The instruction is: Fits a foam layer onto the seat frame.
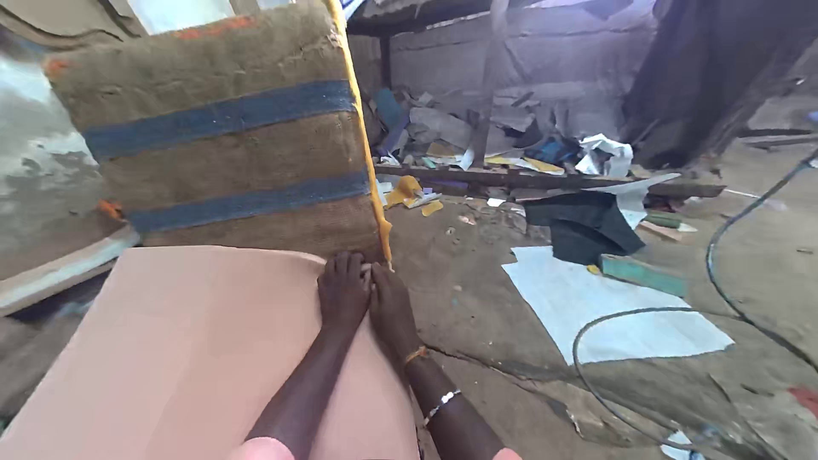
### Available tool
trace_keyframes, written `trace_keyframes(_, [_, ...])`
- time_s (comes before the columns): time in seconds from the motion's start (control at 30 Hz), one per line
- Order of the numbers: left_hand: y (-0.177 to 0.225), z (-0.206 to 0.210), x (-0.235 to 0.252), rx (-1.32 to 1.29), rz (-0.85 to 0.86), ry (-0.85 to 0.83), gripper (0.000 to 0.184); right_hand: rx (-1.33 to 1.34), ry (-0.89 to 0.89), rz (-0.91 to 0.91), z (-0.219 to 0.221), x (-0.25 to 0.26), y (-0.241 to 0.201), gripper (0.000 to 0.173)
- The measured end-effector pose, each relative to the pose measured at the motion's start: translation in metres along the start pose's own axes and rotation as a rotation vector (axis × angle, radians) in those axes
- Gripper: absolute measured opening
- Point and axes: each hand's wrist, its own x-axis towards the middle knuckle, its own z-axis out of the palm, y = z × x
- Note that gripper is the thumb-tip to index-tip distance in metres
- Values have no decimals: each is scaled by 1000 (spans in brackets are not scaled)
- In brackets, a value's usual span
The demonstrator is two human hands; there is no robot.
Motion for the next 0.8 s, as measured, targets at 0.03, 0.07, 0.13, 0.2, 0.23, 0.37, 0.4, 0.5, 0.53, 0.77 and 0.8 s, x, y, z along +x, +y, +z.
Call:
trace_keyframes(0.03, [-9,-4,0,46,54,9,40,-30,-16,-34,1,0,0,42])
trace_keyframes(0.07, [-21,-6,-1,95,115,20,38,-69,-28,-60,1,-1,1,41])
trace_keyframes(0.13, [-45,-5,-2,139,253,51,35,-159,-62,-108,-2,-1,3,40])
trace_keyframes(0.2, [-54,-7,-4,142,339,-2,32,-231,-126,-131,-4,1,4,40])
trace_keyframes(0.23, [-54,-9,-5,145,353,-35,32,-257,-189,-126,-6,4,2,39])
trace_keyframes(0.37, [-43,-14,-6,220,346,-135,34,-353,-389,-142,-17,22,-6,38])
trace_keyframes(0.4, [-41,-16,-6,231,334,-179,35,-375,-414,-155,-17,25,-6,36])
trace_keyframes(0.5, [-39,-13,-2,260,305,-269,45,-467,-503,-97,-16,36,-15,35])
trace_keyframes(0.53, [-38,-14,-2,266,314,-275,46,-486,-521,-66,-17,38,-19,37])
trace_keyframes(0.77, [-49,-13,-11,208,420,-196,38,-572,-480,18,-4,32,-28,55])
trace_keyframes(0.8, [-49,-11,-11,199,422,-193,38,-563,-487,53,-5,33,-31,53])
